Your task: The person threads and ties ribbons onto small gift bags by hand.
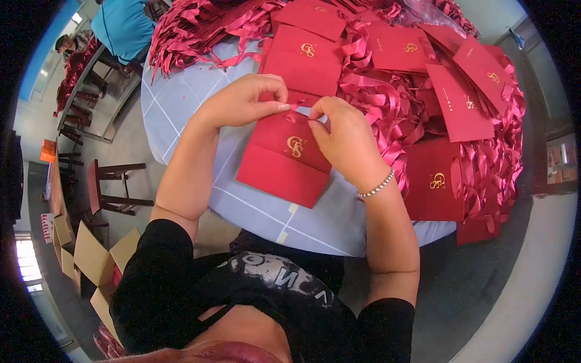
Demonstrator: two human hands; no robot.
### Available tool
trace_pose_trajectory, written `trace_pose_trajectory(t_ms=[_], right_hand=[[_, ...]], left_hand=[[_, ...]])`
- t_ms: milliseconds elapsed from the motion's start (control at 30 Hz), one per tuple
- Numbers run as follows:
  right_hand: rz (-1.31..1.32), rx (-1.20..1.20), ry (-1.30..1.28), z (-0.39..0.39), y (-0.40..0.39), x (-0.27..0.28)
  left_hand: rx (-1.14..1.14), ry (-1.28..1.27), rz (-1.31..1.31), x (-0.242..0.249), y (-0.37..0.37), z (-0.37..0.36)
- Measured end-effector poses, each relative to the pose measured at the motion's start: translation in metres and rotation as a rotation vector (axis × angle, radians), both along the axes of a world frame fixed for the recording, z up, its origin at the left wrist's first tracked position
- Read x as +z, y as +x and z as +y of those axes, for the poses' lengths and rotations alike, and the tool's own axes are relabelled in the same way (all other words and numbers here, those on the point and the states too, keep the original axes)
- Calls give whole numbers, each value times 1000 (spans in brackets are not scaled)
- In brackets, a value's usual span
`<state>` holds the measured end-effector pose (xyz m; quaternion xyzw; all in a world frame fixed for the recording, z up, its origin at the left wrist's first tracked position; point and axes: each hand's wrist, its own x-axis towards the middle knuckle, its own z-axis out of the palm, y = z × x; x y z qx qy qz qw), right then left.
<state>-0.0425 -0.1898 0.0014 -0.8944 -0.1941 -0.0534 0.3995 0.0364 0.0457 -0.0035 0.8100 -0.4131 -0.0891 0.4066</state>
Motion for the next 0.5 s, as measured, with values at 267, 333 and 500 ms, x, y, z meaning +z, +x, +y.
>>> trace_pose_trajectory(t_ms=[267,333,500], right_hand=[[436,145,-58,-37,3,21],[367,146,-19,-42,3,27],[344,77,84,-55,-1,39]], left_hand=[[203,434,48,-12,18,29],[239,434,70,-13,19,29],[316,490,-152,-11,12,16]])
